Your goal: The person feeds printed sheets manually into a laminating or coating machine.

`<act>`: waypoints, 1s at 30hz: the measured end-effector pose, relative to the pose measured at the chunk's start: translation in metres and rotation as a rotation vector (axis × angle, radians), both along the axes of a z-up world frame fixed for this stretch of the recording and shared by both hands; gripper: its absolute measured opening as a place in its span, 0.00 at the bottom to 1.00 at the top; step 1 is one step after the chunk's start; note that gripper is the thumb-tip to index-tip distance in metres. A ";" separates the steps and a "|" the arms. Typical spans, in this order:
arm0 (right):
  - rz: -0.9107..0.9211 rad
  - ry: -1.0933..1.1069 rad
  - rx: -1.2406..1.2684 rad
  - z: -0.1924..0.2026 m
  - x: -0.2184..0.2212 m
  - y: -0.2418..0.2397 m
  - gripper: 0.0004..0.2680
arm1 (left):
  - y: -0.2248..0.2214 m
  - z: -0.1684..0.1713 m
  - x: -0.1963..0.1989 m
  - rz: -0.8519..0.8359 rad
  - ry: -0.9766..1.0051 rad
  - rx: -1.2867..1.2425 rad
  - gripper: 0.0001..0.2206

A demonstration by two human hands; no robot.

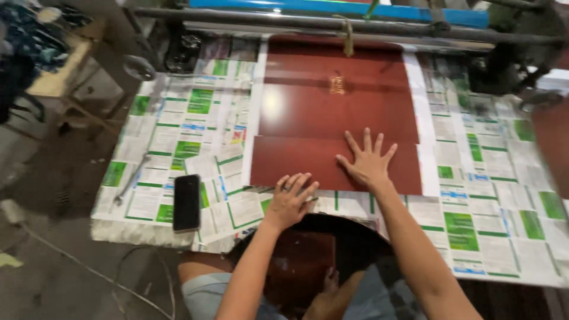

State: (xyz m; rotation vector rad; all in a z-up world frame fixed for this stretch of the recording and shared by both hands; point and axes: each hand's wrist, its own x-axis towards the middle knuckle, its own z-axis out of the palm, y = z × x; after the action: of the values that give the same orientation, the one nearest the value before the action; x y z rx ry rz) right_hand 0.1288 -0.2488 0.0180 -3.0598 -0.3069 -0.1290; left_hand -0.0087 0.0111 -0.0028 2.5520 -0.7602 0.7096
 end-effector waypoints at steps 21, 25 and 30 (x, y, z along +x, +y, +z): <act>0.045 -0.029 0.045 -0.016 -0.007 0.014 0.37 | -0.002 0.003 0.004 0.032 -0.013 0.008 0.25; 0.025 -0.022 0.012 -0.023 -0.085 0.020 0.37 | 0.004 -0.011 0.009 0.046 0.028 -0.093 0.25; 0.231 -0.347 -0.058 -0.031 -0.083 0.000 0.24 | 0.012 -0.008 0.032 0.071 0.005 0.090 0.21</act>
State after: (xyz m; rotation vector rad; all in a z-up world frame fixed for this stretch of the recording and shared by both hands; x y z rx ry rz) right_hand 0.0454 -0.2487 -0.0129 -3.0156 -0.6900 -0.6498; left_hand 0.0233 0.0233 -0.0109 2.6732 -0.7179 0.7054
